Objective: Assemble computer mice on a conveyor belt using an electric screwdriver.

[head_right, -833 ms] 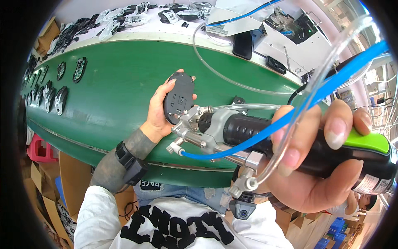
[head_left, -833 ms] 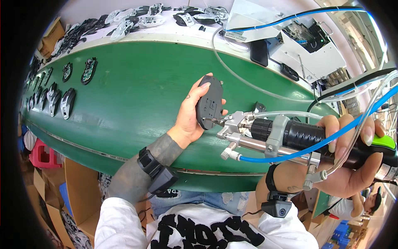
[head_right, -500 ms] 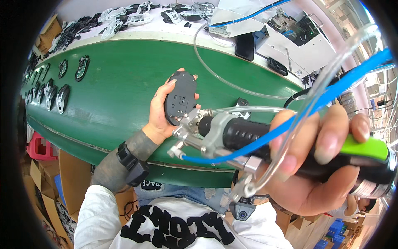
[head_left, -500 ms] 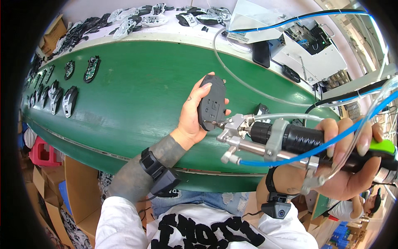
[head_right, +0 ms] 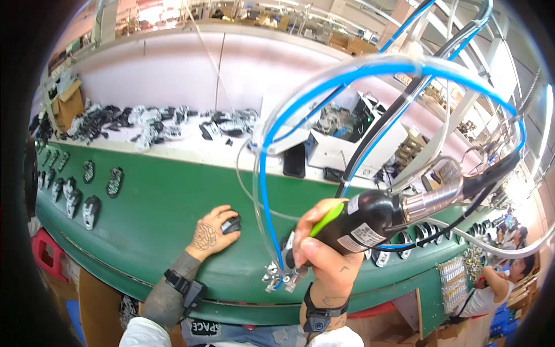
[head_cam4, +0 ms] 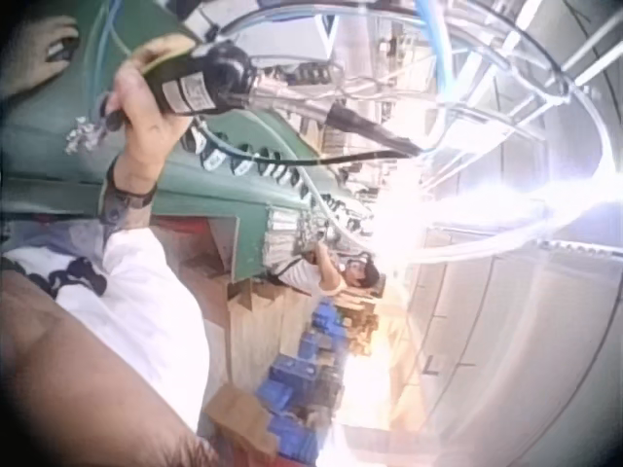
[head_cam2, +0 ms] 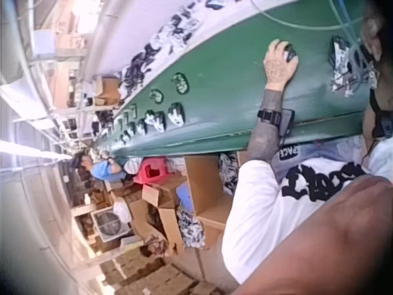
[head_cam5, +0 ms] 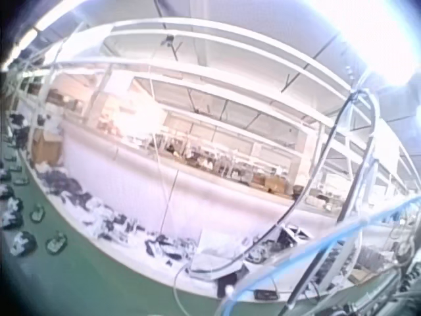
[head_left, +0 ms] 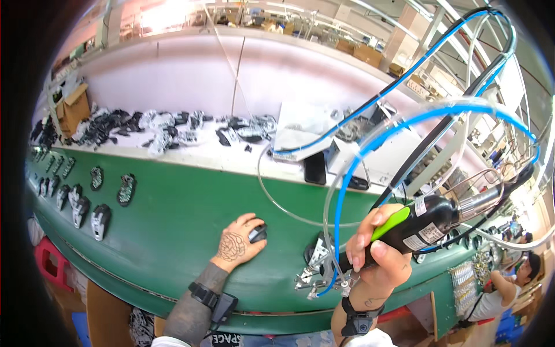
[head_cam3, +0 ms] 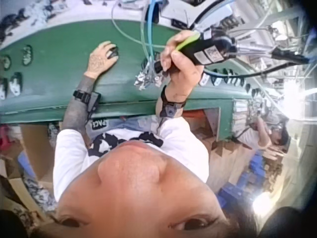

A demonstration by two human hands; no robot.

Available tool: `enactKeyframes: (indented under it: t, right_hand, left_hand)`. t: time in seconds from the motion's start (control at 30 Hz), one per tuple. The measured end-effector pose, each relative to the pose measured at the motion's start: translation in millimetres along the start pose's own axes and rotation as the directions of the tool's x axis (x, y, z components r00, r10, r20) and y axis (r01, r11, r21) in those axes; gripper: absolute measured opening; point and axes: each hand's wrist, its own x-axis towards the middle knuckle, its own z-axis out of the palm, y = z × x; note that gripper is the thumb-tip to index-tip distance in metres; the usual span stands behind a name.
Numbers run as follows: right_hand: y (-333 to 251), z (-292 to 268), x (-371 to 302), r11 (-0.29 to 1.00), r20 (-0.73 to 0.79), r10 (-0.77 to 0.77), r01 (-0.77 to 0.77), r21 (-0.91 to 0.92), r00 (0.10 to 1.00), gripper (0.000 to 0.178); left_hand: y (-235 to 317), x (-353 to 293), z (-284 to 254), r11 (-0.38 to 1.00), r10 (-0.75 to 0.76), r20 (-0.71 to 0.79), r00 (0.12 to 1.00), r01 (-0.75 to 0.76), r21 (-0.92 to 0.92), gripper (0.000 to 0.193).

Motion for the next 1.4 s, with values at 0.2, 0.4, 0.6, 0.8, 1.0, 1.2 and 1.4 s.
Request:
enactKeyframes:
  t: [0.2, 0.4, 0.6, 0.8, 1.0, 1.2, 1.4]
  right_hand:
    - [-12, 0, 1, 0.994, -0.158, -0.018, 0.034, 0.102, 0.987, 0.027]
    - [5, -1, 9, 0.989, -0.004, -0.019, 0.018, -0.148, 1.0, 0.036]
    - [-12, 8, -2, 0.971, -0.215, -0.154, 0.107, -0.213, 0.965, 0.043]
    - [1, -6, 8, 0.955, -0.129, -0.197, 0.16, -0.25, 0.972, 0.046]
    - [12, 3, 6, 0.969, -0.12, -0.162, 0.135, -0.205, 0.979, 0.039]
    - [5, 4, 4, 0.967, -0.168, -0.189, 0.153, -0.205, 0.967, 0.035]
    - [10, 4, 10, 0.993, -0.094, -0.114, 0.109, -0.055, 0.989, 0.033]
  left_hand:
    - [11, 7, 8, 0.301, -0.227, 0.186, 0.956, 0.251, -0.92, 0.044]
    - [-8, -7, -66, 0.63, -0.287, -0.115, 0.951, 0.097, -0.771, 0.033]
    - [-138, -58, -200, 0.842, -0.249, -0.369, 0.895, 0.389, 0.374, 0.054]
    - [-195, -116, -266, 0.346, -0.501, -0.616, 0.608, 0.793, 0.501, 0.081]
    - [-212, -92, -265, 0.674, -0.292, -0.627, 0.722, 0.62, 0.4, 0.066]
    - [-220, 1, -225, 0.734, -0.358, -0.529, 0.769, 0.582, 0.35, 0.059]
    - [-225, -9, -210, 0.627, -0.364, -0.462, 0.808, 0.58, 0.521, 0.054]
